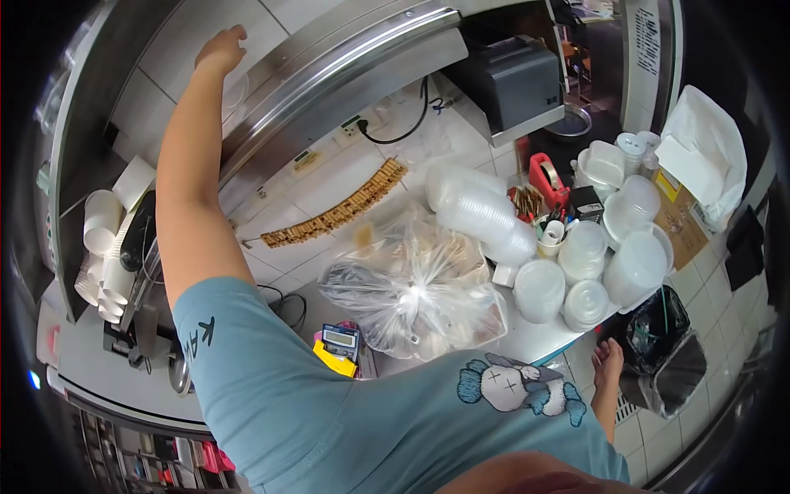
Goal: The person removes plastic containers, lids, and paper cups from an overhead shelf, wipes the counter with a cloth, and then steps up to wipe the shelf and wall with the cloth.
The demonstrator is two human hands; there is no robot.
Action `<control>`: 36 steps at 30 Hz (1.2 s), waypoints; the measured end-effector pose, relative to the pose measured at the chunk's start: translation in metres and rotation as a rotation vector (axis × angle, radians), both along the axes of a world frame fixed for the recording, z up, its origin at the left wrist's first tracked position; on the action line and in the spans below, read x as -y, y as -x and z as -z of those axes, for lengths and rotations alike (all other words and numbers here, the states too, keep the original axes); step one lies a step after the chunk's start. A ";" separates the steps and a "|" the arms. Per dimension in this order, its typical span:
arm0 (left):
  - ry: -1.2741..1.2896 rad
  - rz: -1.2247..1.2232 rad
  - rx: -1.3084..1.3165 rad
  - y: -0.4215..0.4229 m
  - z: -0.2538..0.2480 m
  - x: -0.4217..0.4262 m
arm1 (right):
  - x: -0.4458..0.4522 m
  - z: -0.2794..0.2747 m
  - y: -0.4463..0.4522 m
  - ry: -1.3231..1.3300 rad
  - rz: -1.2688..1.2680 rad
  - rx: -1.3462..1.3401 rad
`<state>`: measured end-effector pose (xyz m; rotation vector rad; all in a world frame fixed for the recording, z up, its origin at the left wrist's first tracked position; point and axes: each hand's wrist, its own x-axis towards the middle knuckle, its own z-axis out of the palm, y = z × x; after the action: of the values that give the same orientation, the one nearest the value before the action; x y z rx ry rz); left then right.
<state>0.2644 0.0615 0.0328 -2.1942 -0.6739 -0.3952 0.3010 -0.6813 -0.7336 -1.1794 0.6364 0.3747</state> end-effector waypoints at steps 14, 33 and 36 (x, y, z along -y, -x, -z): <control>0.404 -0.232 0.320 0.046 -0.010 -0.085 | 0.058 0.019 0.042 0.215 0.052 0.016; 1.176 1.232 -0.092 -0.069 0.596 0.471 | -0.053 -0.110 0.016 -0.146 -0.178 0.159; 0.993 1.289 -0.183 -0.053 0.623 0.490 | -0.051 -0.102 0.014 -0.212 -0.177 0.154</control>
<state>0.3171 -0.4287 -0.5898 -3.3213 0.9954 -0.5188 0.2868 -0.6307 -0.6313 -1.0521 0.3498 0.4835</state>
